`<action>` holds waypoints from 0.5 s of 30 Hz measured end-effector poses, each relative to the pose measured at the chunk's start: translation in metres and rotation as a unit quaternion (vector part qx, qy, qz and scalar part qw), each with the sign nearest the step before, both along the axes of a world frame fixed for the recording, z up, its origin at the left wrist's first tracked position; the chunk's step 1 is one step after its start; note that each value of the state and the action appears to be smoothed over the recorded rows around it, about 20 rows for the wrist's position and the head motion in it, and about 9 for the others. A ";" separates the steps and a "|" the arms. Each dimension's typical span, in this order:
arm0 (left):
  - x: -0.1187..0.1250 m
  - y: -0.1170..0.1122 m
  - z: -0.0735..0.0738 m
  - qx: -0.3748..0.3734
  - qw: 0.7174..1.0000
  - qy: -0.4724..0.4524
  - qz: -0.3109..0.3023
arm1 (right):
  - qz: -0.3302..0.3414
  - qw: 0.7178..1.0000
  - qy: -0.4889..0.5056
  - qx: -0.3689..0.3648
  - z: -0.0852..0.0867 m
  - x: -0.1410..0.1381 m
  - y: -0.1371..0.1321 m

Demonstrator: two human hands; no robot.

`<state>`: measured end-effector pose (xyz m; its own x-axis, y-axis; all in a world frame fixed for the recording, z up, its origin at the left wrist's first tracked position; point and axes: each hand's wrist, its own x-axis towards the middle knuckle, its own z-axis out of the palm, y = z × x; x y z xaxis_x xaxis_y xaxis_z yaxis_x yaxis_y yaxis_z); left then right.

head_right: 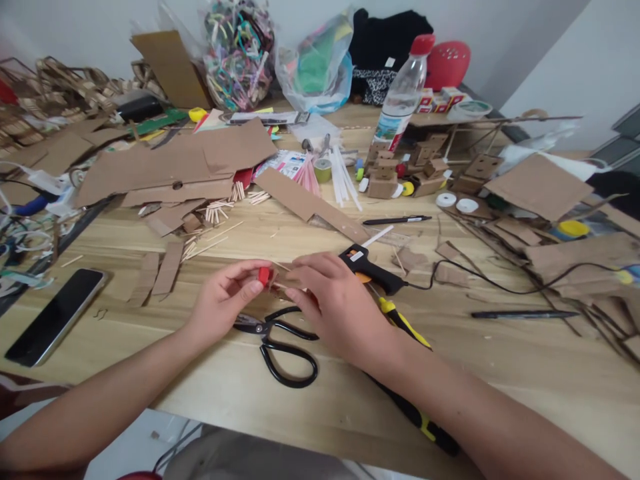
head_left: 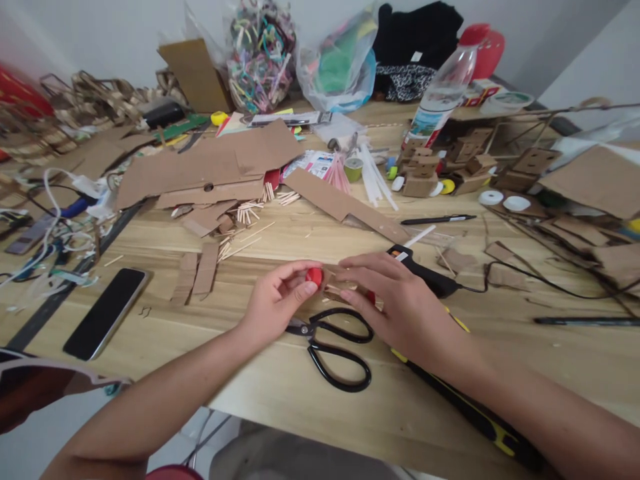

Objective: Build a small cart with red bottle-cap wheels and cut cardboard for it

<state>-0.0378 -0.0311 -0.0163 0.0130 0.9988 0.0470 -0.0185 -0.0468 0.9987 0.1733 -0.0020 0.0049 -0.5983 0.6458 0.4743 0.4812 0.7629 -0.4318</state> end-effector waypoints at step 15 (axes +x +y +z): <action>0.006 -0.009 0.002 0.000 0.998 0.049 -0.042 | 0.047 0.997 0.005 0.054 -0.005 -0.006 -0.007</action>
